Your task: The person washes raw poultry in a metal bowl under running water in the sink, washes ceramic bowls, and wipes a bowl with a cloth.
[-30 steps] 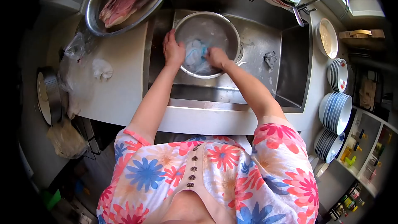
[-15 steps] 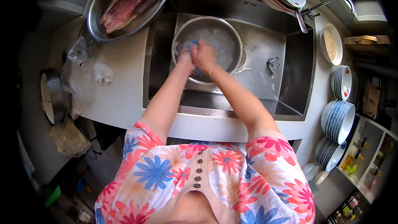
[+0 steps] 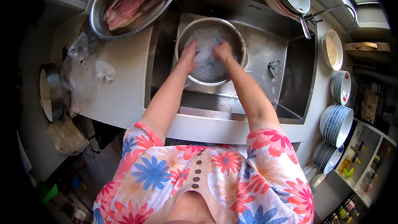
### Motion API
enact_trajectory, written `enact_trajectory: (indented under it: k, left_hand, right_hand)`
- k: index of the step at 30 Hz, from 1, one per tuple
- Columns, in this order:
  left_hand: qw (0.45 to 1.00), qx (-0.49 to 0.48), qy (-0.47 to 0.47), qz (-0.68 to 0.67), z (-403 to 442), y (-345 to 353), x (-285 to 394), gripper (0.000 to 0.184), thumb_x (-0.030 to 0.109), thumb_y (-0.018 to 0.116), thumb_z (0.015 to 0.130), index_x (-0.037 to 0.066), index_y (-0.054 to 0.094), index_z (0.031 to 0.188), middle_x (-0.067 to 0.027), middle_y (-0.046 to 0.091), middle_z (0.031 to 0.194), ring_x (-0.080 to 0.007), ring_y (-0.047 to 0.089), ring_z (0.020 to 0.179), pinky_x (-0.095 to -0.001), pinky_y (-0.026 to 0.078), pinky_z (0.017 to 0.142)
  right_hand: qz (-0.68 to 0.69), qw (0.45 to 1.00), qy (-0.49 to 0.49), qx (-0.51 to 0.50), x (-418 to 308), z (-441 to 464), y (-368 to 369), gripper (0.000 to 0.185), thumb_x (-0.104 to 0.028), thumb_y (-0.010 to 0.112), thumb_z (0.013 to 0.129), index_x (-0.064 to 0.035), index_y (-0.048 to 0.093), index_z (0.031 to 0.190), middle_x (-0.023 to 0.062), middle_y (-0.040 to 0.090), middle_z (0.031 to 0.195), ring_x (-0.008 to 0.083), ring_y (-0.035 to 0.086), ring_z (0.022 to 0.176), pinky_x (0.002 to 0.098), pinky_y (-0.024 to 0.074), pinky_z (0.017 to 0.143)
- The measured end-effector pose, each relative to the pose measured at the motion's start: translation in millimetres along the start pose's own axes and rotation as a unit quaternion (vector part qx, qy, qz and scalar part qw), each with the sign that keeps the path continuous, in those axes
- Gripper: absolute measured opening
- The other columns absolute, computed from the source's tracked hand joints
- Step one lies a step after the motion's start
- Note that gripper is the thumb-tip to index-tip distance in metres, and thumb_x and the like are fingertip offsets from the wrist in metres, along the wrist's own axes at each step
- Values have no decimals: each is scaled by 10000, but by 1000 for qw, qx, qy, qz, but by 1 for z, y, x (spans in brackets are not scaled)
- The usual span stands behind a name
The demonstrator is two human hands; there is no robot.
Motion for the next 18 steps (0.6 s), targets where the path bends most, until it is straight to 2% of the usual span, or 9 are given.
enact_trajectory:
  k: [3, 4, 7, 8, 9, 12, 14, 16, 18]
  left_hand:
    - [974, 12, -106, -199, 5, 2, -16, 454, 489, 476, 787, 108, 502, 1033, -106, 534, 1000, -268, 519, 895, -409, 433, 720]
    - [962, -134, -51, -231, 39, -2, -38, 443, 444, 520, 779, 68, 517, 1013, -98, 560, 935, -246, 546, 806, -358, 444, 667]
    - [1000, -29, -4, -7, 36, -11, -36, 381, 344, 567, 760, 47, 526, 995, -100, 562, 914, -216, 547, 769, -331, 442, 639]
    - [998, 7, 15, 68, 34, -12, -31, 363, 311, 583, 753, 40, 529, 989, -101, 563, 907, -206, 547, 757, -322, 442, 630]
    - [999, 47, -2, -24, 32, -9, -26, 302, 191, 589, 734, 25, 534, 980, -114, 559, 902, -178, 540, 746, -320, 432, 633]
    - [974, 83, 133, 161, -9, -6, 35, 324, 194, 548, 708, -2, 555, 966, -183, 563, 994, -272, 539, 914, -342, 406, 768]
    - [932, 144, 258, 210, 5, -7, 34, 358, 188, 560, 701, 34, 536, 1024, -168, 555, 1017, -308, 525, 942, -350, 396, 816]
    - [843, 178, 356, 362, -26, 6, 65, 376, 199, 559, 707, 38, 523, 1044, -167, 546, 1032, -307, 516, 954, -358, 394, 831]
    - [884, 165, 261, 352, -21, 1, 55, 388, 253, 564, 715, 54, 526, 1045, -163, 534, 1026, -306, 496, 971, -357, 401, 821]
  right_hand:
    - [126, 987, -70, -67, -96, -72, 21, 215, -185, 501, 758, -18, 538, 888, 200, 588, 738, 309, 582, 671, 389, 442, 586]
    - [120, 984, -131, -33, -112, -82, 23, 177, -193, 509, 767, -25, 563, 777, 176, 592, 679, 313, 573, 588, 407, 427, 520]
    - [-166, 947, -266, 66, -117, -83, 34, 240, -276, 498, 787, -47, 549, 841, 209, 580, 725, 351, 573, 680, 424, 450, 609]
    - [-187, 949, -238, 90, -100, -64, 30, 241, -283, 498, 789, -49, 542, 825, 200, 584, 733, 360, 567, 683, 432, 450, 616]
    - [-209, 949, -210, 111, -81, -38, 19, 243, -290, 498, 791, -51, 536, 809, 191, 589, 742, 369, 562, 685, 440, 450, 624]
    - [-250, 962, -90, 65, -36, 7, -20, 254, -266, 488, 790, -39, 511, 904, 194, 587, 828, 354, 567, 762, 436, 450, 667]
    - [-216, 964, -108, 112, -31, -10, -23, 278, -254, 495, 778, -48, 490, 966, 202, 566, 924, 345, 553, 846, 424, 440, 717]
    - [-379, 902, -207, -15, -20, -39, 21, 361, -203, 520, 723, -60, 459, 1048, 201, 557, 953, 356, 532, 898, 409, 427, 768]
    - [-400, 891, -195, -87, -18, -35, 23, 304, -188, 575, 671, -25, 522, 922, 208, 575, 856, 350, 557, 805, 439, 426, 712]
Point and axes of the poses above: each hand's wrist, its own z-axis towards the middle knuckle, its own y-axis out of the palm, x = y × z, the point moved 7 cm from there along z, towards the middle knuckle
